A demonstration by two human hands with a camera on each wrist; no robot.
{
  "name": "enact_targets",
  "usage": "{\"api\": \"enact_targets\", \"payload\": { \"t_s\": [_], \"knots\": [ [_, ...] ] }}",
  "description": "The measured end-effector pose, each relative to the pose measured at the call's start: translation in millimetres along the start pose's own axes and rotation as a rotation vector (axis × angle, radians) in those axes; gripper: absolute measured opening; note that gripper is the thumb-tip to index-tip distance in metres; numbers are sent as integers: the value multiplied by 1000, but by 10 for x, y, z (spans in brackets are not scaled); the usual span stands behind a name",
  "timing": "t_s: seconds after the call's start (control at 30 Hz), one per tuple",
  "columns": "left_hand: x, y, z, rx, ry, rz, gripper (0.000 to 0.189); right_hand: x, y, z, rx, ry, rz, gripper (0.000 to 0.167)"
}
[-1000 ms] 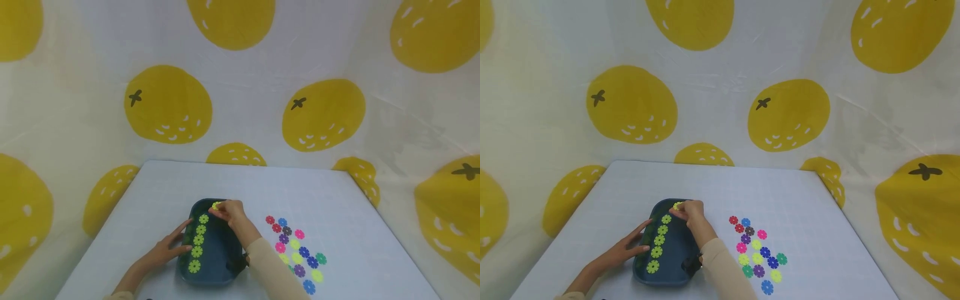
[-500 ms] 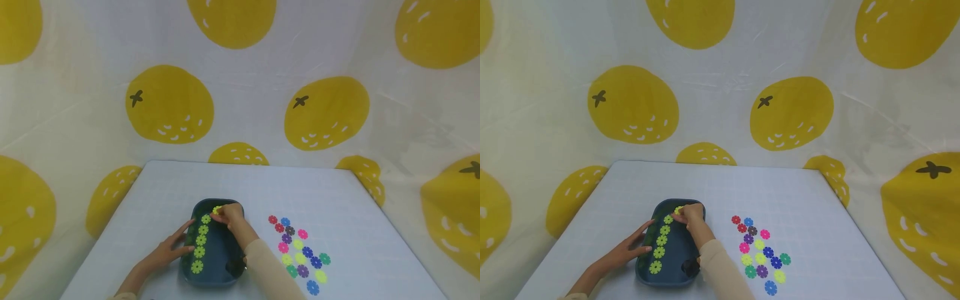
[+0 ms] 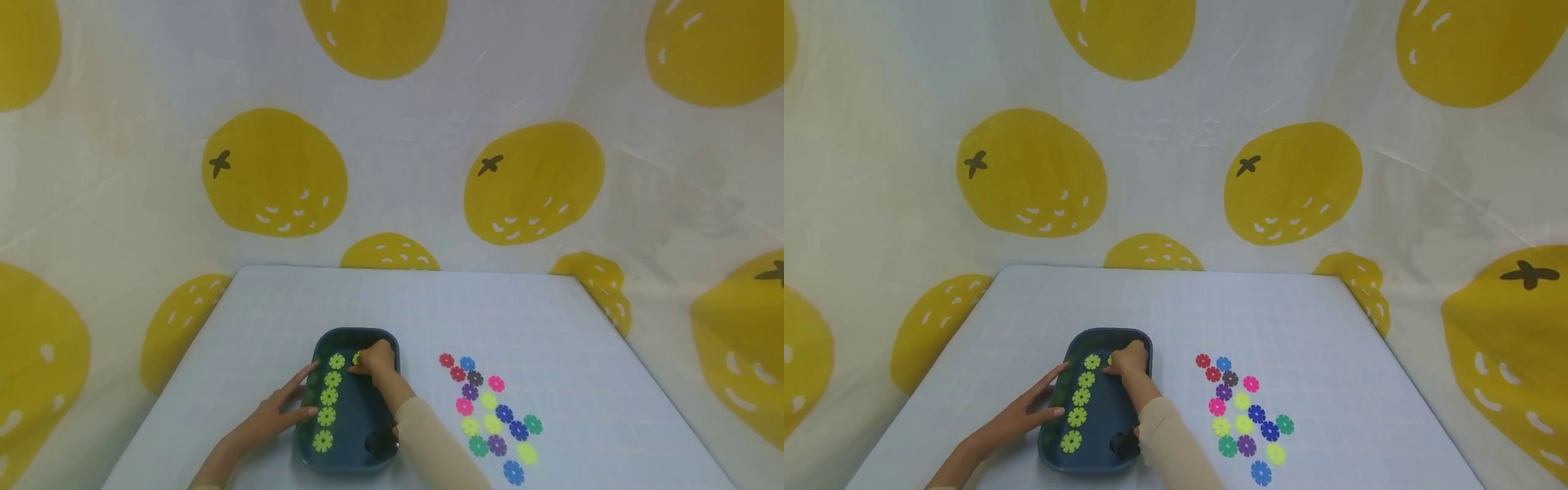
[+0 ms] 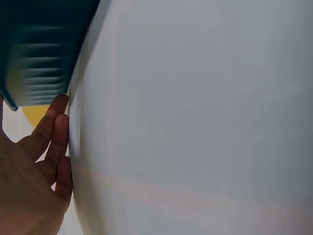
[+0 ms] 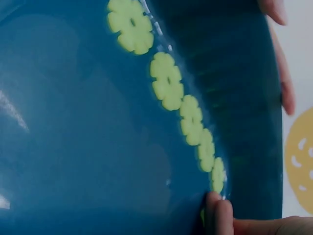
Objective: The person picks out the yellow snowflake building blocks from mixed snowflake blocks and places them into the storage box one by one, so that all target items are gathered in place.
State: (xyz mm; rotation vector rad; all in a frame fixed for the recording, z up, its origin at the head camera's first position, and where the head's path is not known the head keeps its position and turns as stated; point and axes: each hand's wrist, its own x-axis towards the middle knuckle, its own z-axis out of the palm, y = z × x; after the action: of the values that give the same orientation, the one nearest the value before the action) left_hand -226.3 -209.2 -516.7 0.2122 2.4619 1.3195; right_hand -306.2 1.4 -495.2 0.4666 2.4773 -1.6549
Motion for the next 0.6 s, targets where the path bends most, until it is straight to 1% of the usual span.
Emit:
{"api": "enact_targets", "payload": {
  "t_s": [0.07,0.1,0.23,0.27,0.3,0.37,0.43,0.5,0.6],
  "knots": [
    [4,-7,5,1,-2,-3,80,3,18,26,-19,14,-13,27],
    [6,-9,7,0,-4,-2,80,1,21,39,23,23,-6,32],
    [7,-3,40,-3,-5,11,81,-38,8,32,-20,39,-14,46],
    [8,-2,43,-2,-3,12,81,-51,-2,25,-33,38,-16,47],
    [8,1,42,-2,-1,12,80,-65,-14,16,-45,35,-20,46],
    [10,3,38,4,3,8,80,-94,-39,-4,-54,26,-26,38],
    [9,2,33,6,3,8,79,-122,-67,-24,-40,9,-32,30],
    [6,0,26,13,4,10,79,-155,-109,-42,0,-16,-39,22],
    [-7,-2,9,21,6,9,80,-202,-207,-72,75,-81,-41,13]
  ]
}}
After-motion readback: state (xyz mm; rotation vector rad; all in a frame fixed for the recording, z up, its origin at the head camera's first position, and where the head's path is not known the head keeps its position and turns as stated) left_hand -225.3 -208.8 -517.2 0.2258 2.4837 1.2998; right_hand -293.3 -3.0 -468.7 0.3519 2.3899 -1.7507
